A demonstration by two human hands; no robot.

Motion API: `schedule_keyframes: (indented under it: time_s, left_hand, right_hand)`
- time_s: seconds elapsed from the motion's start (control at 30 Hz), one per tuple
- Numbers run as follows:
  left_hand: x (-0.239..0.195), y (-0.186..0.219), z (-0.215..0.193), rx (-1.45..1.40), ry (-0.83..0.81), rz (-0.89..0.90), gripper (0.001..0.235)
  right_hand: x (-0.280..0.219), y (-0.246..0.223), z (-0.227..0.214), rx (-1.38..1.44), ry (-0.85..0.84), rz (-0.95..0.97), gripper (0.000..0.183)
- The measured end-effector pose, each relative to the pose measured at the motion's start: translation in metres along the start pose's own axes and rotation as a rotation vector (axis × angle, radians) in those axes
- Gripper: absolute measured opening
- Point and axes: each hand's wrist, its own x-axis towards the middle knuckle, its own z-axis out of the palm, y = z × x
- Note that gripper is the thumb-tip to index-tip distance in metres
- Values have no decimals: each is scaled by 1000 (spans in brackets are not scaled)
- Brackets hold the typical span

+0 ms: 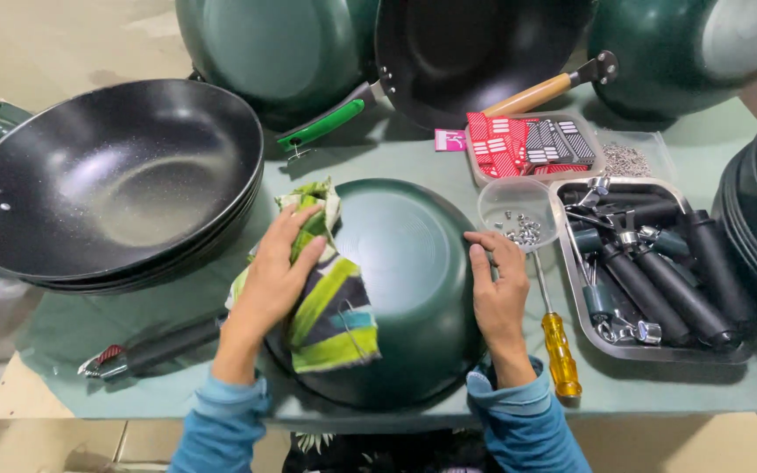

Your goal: Assembling handles onto woks and cleaning the surfaces with a cloth

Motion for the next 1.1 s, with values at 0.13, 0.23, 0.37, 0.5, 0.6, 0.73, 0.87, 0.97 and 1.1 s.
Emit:
schedule_keyframes:
  time_s: [0.13,0.23,0.37,0.5,0.6,0.73,0.87,0.97,1.1]
  left_hand:
    - [-50,9,34,219,234,120,46]
    - [-36,-2,25,174,213,134,44]
    - [11,-53,14,-20,190,24,43]
    - [33,-78,15,-144,95,-201,49]
    - [18,-58,17,-88,151,-199,51]
    - [-25,-6,27,118,369,83,43]
    - [-60,15,53,322,356,121,45]
    - [-64,26,63,460,377,242,42]
    - [-37,18,57,476,329,259,38]
  right_hand:
    - [-1,4,0,-17,-4,-16,15]
    - [0,1,-2,-19,-19,12,16]
    - [0,3,-1,-6,-18,4,17]
    - [0,4,-2,-5,-15,11,17]
    - [0,1,-1,-11,-11,11,17]
    - [0,-4,-2,-23,-8,13,17]
    - [-1,-3,-2,-23,-9,7,17]
    - [1,-2,-2,-22,-14,-5,17]
    - [-1,1,-2,-28,-29,-13,19]
